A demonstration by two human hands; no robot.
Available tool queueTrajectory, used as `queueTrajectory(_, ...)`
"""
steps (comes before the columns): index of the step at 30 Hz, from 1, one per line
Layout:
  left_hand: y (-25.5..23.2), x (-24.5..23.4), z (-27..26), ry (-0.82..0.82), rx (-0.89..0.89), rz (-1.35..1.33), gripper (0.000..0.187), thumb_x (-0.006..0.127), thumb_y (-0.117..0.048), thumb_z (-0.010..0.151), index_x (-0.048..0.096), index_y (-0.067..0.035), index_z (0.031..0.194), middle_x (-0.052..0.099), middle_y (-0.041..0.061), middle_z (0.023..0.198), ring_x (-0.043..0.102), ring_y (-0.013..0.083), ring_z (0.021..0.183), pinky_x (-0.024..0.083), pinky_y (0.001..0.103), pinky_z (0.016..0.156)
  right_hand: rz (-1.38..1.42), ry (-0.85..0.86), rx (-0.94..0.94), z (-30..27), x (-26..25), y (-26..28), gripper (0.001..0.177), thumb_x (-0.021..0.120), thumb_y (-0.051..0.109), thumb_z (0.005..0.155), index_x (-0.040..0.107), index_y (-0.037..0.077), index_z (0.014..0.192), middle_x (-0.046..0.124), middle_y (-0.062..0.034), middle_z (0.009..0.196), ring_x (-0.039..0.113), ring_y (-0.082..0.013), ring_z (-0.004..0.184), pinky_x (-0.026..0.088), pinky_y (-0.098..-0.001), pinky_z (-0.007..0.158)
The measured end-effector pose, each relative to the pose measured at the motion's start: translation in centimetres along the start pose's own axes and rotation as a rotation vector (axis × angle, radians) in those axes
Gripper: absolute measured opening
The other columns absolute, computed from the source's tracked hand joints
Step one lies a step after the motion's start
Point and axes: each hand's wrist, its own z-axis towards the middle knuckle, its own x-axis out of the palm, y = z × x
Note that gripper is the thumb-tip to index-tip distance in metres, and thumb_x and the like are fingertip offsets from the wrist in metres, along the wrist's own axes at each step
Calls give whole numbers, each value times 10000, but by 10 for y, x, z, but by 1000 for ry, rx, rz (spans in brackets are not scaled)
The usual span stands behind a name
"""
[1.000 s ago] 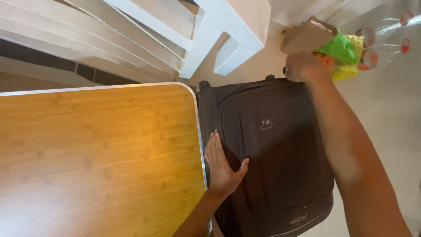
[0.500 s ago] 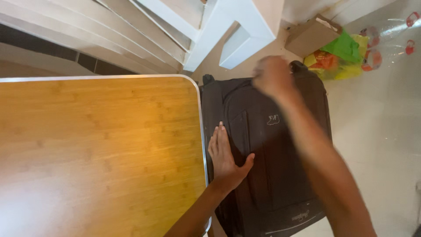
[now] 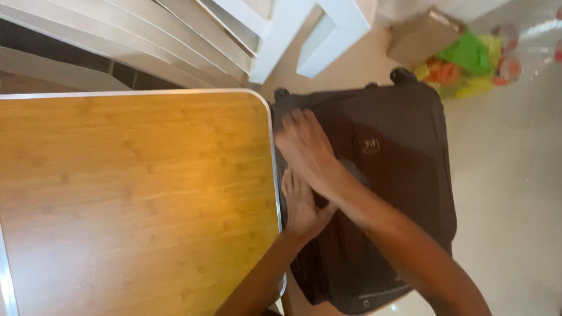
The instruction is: The person folds a striped shirt, a white tank top, and a black t-shirt one by one on a table, places them into an open suitcase, and سپس zips the suitcase closed.
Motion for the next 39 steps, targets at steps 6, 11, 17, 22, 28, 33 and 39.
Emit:
queueTrajectory(6, 25, -20, -9, 78, -34, -396, 389, 677, -75, 841, 637, -22, 1224, 599, 159, 1273, 522, 331, 1285, 378, 482, 1084, 86, 66, 53, -50, -13, 35, 177, 712, 46, 662, 757, -43, 808, 662, -160, 934, 610, -275, 954, 519, -378, 832)
queueTrajectory(11, 44, -71, -20, 11, -499, -940, 228, 491, 122, 928, 690, 40, 1003, 676, 75, 1364, 649, 259, 1215, 533, 397, 1067, 105, -26, 166, -71, -4, 56, 181, 708, -1, 742, 756, -57, 907, 629, -114, 942, 597, -241, 943, 517, -352, 780)
queueTrajectory(17, 30, -80, 17, 44, -452, -704, 260, 566, -69, 1034, 687, -3, 1255, 687, 99, 1221, 652, 210, 1157, 517, 315, 1018, 163, -281, 394, -85, 3, 65, 172, 784, 18, 848, 803, 39, 1018, 528, -43, 845, 541, -222, 825, 443, -393, 670)
queueTrajectory(22, 27, -61, 53, 141, -343, -541, 320, 563, -121, 1020, 639, 30, 1292, 613, 135, 1245, 659, 242, 1005, 527, 323, 887, 184, -378, 558, -89, 10, 76, 339, 710, -74, 743, 789, 42, 1052, 540, -72, 942, 568, -254, 853, 481, -384, 712)
queueTrajectory(28, 55, -50, 67, 150, -253, -414, 233, 626, -64, 989, 725, 42, 1171, 702, 150, 1066, 691, 224, 935, 552, 334, 851, 159, -361, 530, -76, 6, 70, 211, 753, -36, 862, 768, -13, 1071, 520, -93, 937, 598, -217, 799, 513, -369, 663)
queueTrajectory(33, 69, -52, 75, 261, -451, -738, 219, 580, -4, 994, 730, 40, 1146, 707, 117, 1058, 685, 173, 840, 590, 298, 754, 80, -211, 406, -71, -3, 63, 79, 718, -11, 841, 722, -24, 919, 564, -87, 927, 623, -221, 816, 518, -363, 670)
queueTrajectory(39, 47, -54, 75, 211, -460, -604, 179, 654, 10, 939, 755, 55, 1079, 740, 100, 981, 710, 142, 829, 594, 269, 757, 2, -93, 259, -96, -27, 81, 93, 706, 63, 862, 683, 9, 791, 545, -70, 830, 595, -206, 743, 497, -356, 631)
